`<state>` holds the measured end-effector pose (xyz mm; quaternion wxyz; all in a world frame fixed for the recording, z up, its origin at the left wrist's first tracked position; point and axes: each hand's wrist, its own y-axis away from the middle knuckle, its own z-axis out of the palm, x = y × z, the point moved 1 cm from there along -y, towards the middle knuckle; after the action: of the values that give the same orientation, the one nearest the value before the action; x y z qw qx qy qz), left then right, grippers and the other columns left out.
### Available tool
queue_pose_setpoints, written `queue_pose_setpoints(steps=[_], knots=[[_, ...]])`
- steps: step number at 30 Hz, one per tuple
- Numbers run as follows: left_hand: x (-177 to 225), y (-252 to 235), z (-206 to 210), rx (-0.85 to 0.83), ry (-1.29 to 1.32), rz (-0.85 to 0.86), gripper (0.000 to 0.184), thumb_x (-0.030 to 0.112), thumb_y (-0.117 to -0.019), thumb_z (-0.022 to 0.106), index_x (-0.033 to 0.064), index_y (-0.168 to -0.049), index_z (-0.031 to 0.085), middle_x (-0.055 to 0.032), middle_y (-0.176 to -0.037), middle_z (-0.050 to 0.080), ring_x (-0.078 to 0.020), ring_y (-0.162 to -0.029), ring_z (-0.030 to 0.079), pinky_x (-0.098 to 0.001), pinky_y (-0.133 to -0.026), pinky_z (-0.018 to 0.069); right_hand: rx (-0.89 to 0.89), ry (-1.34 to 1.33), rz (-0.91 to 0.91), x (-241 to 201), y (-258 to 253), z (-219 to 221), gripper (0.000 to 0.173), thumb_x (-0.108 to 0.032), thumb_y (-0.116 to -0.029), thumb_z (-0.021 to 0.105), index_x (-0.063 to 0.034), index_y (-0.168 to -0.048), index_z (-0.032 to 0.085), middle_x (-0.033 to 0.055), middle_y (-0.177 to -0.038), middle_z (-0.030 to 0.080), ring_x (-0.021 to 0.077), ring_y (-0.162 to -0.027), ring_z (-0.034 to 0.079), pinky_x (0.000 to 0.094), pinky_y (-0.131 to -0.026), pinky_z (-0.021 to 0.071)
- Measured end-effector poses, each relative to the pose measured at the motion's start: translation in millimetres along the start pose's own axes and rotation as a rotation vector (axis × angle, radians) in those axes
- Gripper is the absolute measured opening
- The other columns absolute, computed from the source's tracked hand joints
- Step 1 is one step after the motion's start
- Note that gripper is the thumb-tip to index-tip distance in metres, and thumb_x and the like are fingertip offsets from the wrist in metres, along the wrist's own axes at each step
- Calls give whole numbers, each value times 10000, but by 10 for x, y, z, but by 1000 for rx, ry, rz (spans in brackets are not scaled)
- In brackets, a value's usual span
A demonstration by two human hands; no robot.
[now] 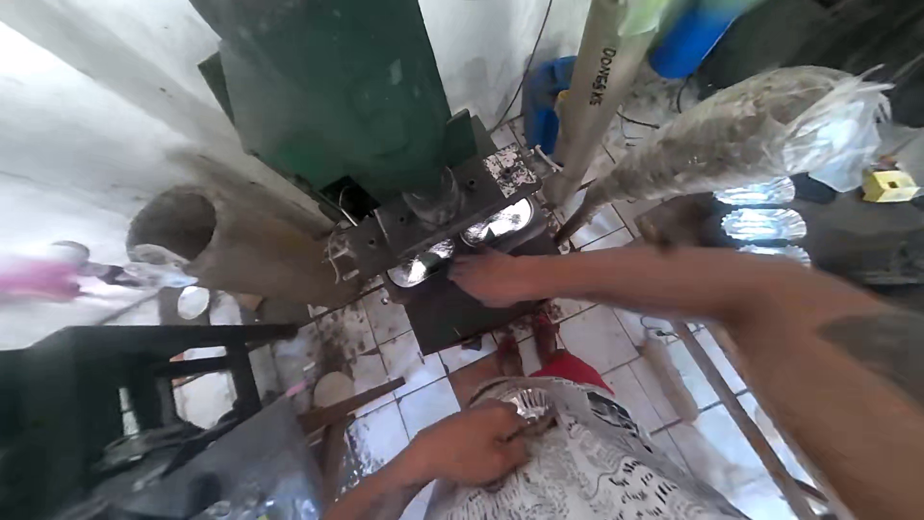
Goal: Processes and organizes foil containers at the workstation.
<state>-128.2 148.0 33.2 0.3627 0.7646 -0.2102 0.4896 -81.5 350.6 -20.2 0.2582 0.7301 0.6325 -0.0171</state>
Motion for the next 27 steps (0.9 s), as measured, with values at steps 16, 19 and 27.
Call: queue_pose_setpoints(steps=[16,19,27], knots=[[92,-2045,506,-81,30,-138,491,133,-1022,542,21,-1492,455,-171,-1309,623,-202,-1123,644,-409,-996,533,337,-458,565,386,3722,471,781,-585,-838,770,-130,-1439,566,165,-1397,582,354,-1300,550,620,-1064,448],[481,-2905,506,-13,-172,-173,420,189,-1032,594,12,-1409,543,-202,-1328,581,-269,-1107,632,-460,-958,537,211,-741,795,-99,4269,2254,903,-453,-852,812,-78,-1559,394,206,-1577,415,422,-1455,384,664,-1140,338],[1063,-5206,837,-282,-928,-4,419,355,-1003,616,-57,-1051,672,-272,-1207,607,-404,-1113,628,-587,-953,515,319,-977,1315,-339,4419,4517,1034,-666,-786,736,-119,-1584,371,156,-1633,364,359,-1514,323,607,-1194,300]])
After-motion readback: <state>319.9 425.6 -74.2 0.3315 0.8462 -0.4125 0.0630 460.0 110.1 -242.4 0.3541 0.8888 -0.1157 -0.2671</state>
